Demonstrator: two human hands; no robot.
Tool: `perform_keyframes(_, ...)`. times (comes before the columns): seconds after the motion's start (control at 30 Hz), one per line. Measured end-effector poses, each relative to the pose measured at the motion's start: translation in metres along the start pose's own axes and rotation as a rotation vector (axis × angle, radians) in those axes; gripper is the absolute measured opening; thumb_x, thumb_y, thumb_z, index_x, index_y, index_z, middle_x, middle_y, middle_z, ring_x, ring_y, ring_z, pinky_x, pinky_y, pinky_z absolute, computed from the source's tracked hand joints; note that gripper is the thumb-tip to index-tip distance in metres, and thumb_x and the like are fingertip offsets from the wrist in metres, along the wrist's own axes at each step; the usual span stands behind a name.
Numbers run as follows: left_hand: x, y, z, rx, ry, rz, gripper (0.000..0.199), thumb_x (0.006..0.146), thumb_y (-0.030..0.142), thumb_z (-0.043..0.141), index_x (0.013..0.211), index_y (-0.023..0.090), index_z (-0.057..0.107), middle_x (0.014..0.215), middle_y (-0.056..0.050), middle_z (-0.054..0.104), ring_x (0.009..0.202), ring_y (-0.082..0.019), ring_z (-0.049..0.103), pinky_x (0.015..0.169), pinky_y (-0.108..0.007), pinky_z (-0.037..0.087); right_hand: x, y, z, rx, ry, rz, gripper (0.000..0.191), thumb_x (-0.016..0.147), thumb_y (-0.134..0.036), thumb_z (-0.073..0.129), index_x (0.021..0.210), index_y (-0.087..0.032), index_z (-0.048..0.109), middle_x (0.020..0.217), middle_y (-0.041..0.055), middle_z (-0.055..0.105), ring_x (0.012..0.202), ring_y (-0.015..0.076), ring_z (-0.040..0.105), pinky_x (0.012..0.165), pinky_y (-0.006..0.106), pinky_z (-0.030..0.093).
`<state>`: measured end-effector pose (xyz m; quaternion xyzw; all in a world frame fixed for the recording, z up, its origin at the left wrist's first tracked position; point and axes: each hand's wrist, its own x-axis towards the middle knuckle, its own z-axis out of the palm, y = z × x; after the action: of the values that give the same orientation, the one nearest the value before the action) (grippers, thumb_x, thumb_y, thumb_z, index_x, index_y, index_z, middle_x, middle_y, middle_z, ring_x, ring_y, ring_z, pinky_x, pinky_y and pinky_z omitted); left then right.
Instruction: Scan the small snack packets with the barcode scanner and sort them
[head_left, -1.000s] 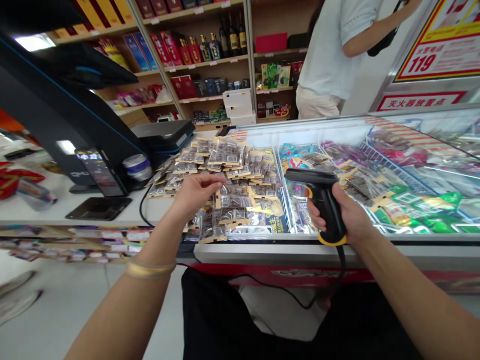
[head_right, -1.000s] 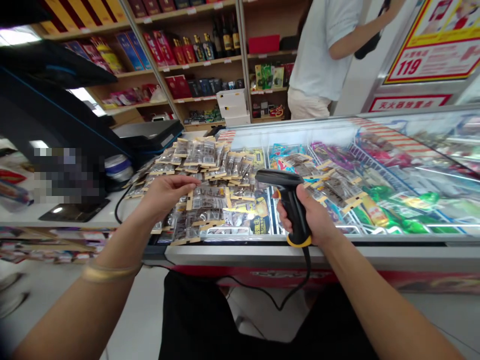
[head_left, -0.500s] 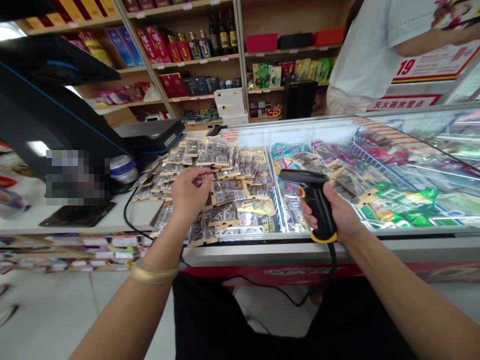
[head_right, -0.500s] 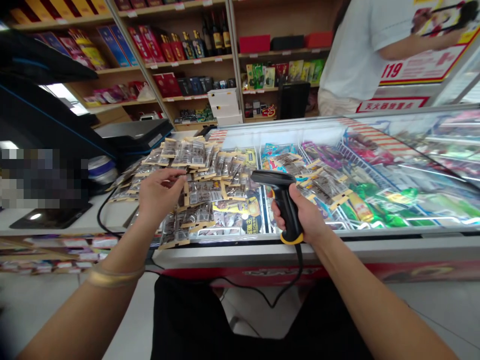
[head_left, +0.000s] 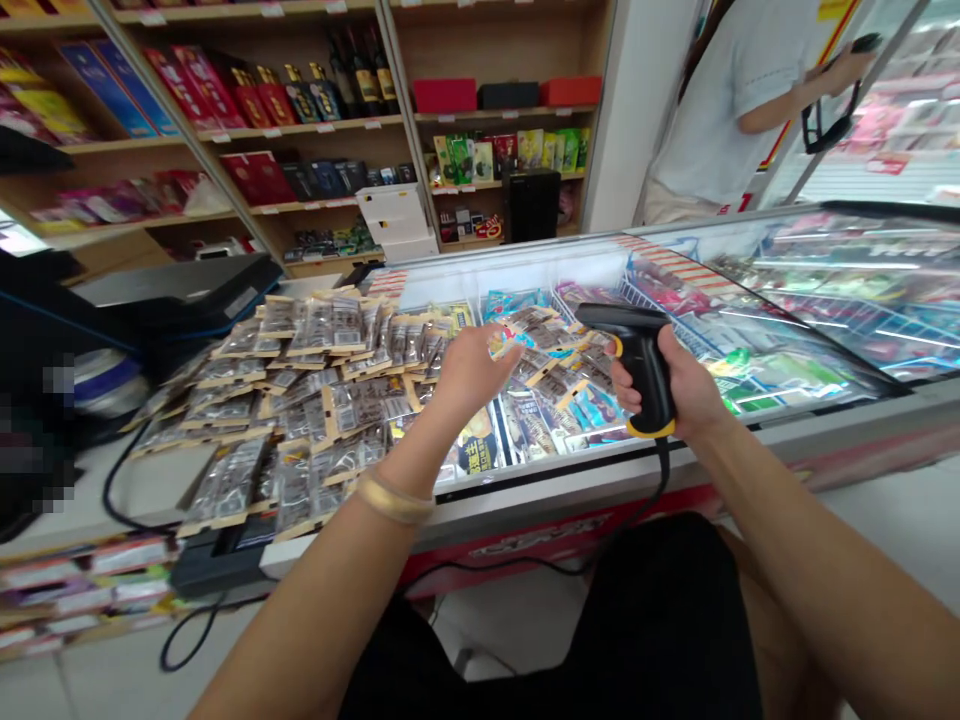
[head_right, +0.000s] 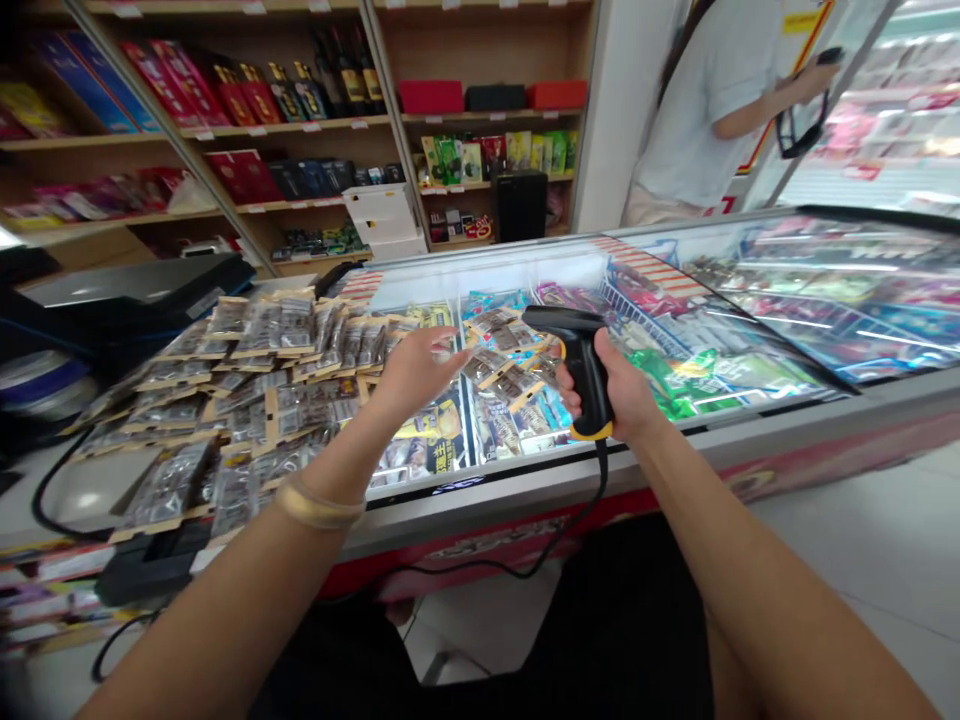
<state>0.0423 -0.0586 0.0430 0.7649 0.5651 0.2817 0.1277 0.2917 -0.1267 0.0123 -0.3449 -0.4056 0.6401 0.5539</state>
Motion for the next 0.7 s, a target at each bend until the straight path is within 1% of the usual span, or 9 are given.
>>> perform_keyframes(0.1,0.011,0.008,0.023,0.113,-0.167,-0.126,0.065,0.086,0.054,0.067,0.138,0.015,0.061,0.134,-0.02,0.068,0.13,-0.036,0.06,0.107,-0.045,0.047,-0.001,0.007,-0.012,0.006,0.03,0.014,0.062,0.07,-0.075,0.076,0.094,-0.019,0.061,0.064,-0.0023,0.053,0.047,0.0101,0.044,0.04,0.022,0.04)
perform_keyframes(0.17,0.014,0.006,0.033,0.126,-0.204,-0.15,0.071,0.082,0.056,0.071,0.139,0.015,0.06,0.135,-0.021,0.067,0.133,-0.038,0.058,0.109,-0.046,0.044,-0.002,0.011,-0.013,0.007,0.037,0.019,0.063,0.073,-0.075,0.073,0.099,-0.019,0.061,0.064,-0.0026,0.052,0.047,0.0104,0.044,0.04,0.021,0.039)
perform_keyframes(0.27,0.012,-0.003,0.041,0.046,-0.151,-0.142,0.077,0.075,0.054,0.08,0.139,0.017,0.06,0.135,-0.021,0.065,0.129,-0.037,0.059,0.109,-0.047,0.045,-0.003,0.014,-0.011,-0.006,0.03,0.035,0.061,0.079,-0.075,0.066,0.103,-0.018,0.062,0.063,-0.0024,0.052,0.047,0.0107,0.044,0.04,0.022,0.038)
perform_keyframes(0.37,0.01,-0.013,0.044,-0.154,0.005,-0.107,0.083,0.062,0.044,0.091,0.135,0.019,0.062,0.136,-0.02,0.061,0.121,-0.034,0.062,0.104,-0.049,0.05,-0.004,0.013,-0.008,-0.01,0.017,0.071,0.061,0.079,-0.074,0.068,0.101,-0.018,0.062,0.063,-0.0019,0.054,0.046,0.0107,0.046,0.04,0.021,0.039)
perform_keyframes(0.43,0.01,-0.016,0.046,-0.339,0.116,-0.093,0.08,0.054,0.033,0.095,0.128,0.02,0.065,0.128,-0.016,0.063,0.114,-0.031,0.064,0.097,-0.045,0.054,-0.005,0.014,-0.007,-0.001,0.017,0.087,0.06,0.076,-0.074,0.071,0.098,-0.018,0.061,0.063,-0.002,0.055,0.046,0.0103,0.047,0.04,0.021,0.04)
perform_keyframes(0.5,0.012,-0.017,0.047,-0.558,0.169,-0.169,0.081,0.051,0.025,0.095,0.125,0.02,0.063,0.111,-0.01,0.067,0.099,-0.025,0.067,0.083,-0.039,0.057,-0.006,0.014,-0.008,0.014,0.023,0.086,0.06,0.075,-0.073,0.073,0.097,-0.019,0.061,0.063,-0.0022,0.056,0.044,0.0099,0.048,0.039,0.021,0.041)
perform_keyframes(0.57,0.014,-0.016,0.047,-0.796,0.164,-0.279,0.079,0.05,0.023,0.094,0.122,0.019,0.061,0.093,-0.004,0.067,0.081,-0.019,0.066,0.07,-0.033,0.056,-0.007,0.016,-0.009,0.023,0.021,0.082,0.059,0.076,-0.073,0.072,0.098,-0.019,0.061,0.064,-0.0022,0.056,0.044,0.0098,0.047,0.039,0.022,0.042)
perform_keyframes(0.6,0.015,-0.015,0.046,-0.901,0.154,-0.32,0.075,0.049,0.025,0.094,0.116,0.018,0.062,0.085,-0.001,0.066,0.073,-0.016,0.064,0.067,-0.03,0.054,-0.008,0.016,-0.009,0.023,0.016,0.082,0.058,0.077,-0.072,0.071,0.098,-0.019,0.061,0.064,-0.0023,0.056,0.044,0.0096,0.046,0.039,0.022,0.042)
perform_keyframes(0.7,0.015,-0.014,0.042,-1.084,0.119,-0.37,0.059,0.046,0.035,0.096,0.093,0.018,0.063,0.069,0.005,0.06,0.063,-0.011,0.06,0.066,-0.027,0.052,-0.009,0.017,-0.01,0.001,-0.016,0.088,0.059,0.076,-0.07,0.073,0.1,-0.018,0.062,0.064,-0.0021,0.056,0.044,0.0095,0.045,0.039,0.021,0.041)
